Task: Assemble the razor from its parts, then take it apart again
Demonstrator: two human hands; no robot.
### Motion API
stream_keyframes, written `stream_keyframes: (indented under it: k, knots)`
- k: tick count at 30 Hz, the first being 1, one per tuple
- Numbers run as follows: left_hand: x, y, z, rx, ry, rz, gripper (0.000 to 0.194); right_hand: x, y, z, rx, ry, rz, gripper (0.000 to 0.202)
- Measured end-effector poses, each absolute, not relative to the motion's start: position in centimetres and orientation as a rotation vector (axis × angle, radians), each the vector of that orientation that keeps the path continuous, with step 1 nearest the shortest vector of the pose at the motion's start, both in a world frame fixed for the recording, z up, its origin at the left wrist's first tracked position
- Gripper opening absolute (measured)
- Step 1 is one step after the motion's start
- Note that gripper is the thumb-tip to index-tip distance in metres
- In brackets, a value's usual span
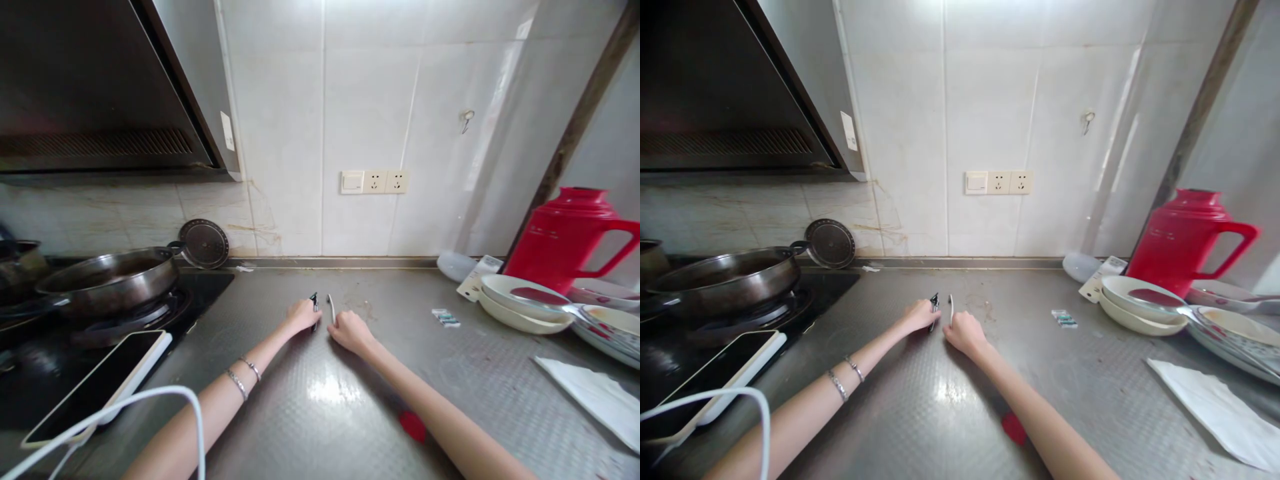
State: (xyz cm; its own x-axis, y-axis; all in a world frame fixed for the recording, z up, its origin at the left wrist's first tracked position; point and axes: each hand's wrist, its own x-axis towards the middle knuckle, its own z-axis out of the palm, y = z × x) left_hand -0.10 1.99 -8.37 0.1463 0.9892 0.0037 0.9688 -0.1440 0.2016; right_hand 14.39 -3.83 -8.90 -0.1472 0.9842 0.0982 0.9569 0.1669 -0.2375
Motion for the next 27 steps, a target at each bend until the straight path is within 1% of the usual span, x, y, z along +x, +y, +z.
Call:
stream_keyframes:
  k: [11, 15, 18, 22, 24, 27]
  knots:
    - [0.8, 1.9, -8.7, 2.281, 1.962, 0.177, 0.031, 13.8, -3.8, -9.0, -1.904, -2.267, 0.1, 0.036]
    - [0.8, 1.8, -8.9, 2.304, 1.953, 0.169, 0.032, 13.8, -4.0, -8.7, -1.903, -2.282, 0.087, 0.039]
    - [0.5, 1.8, -8.8, 2.328, 1.935, 0.177, 0.039, 15.1, -4.1, -7.9, -1.89, -2.287, 0.064, 0.038]
    - [-1.0, 2.0, -8.1, 2.334, 1.943, 0.21, 0.049, 21.4, -3.8, -5.6, -1.685, -2.337, 0.103, 0.021]
    - [-2.4, 2.3, -7.5, 2.341, 1.928, 0.234, 0.048, 26.3, -3.4, -4.5, -1.593, -2.345, 0.081, 0.021]
    - [-4.6, 2.9, -6.6, 2.331, 1.936, 0.302, 0.044, 34.2, -2.7, -3.9, -1.7, -2.298, -0.015, 0.023]
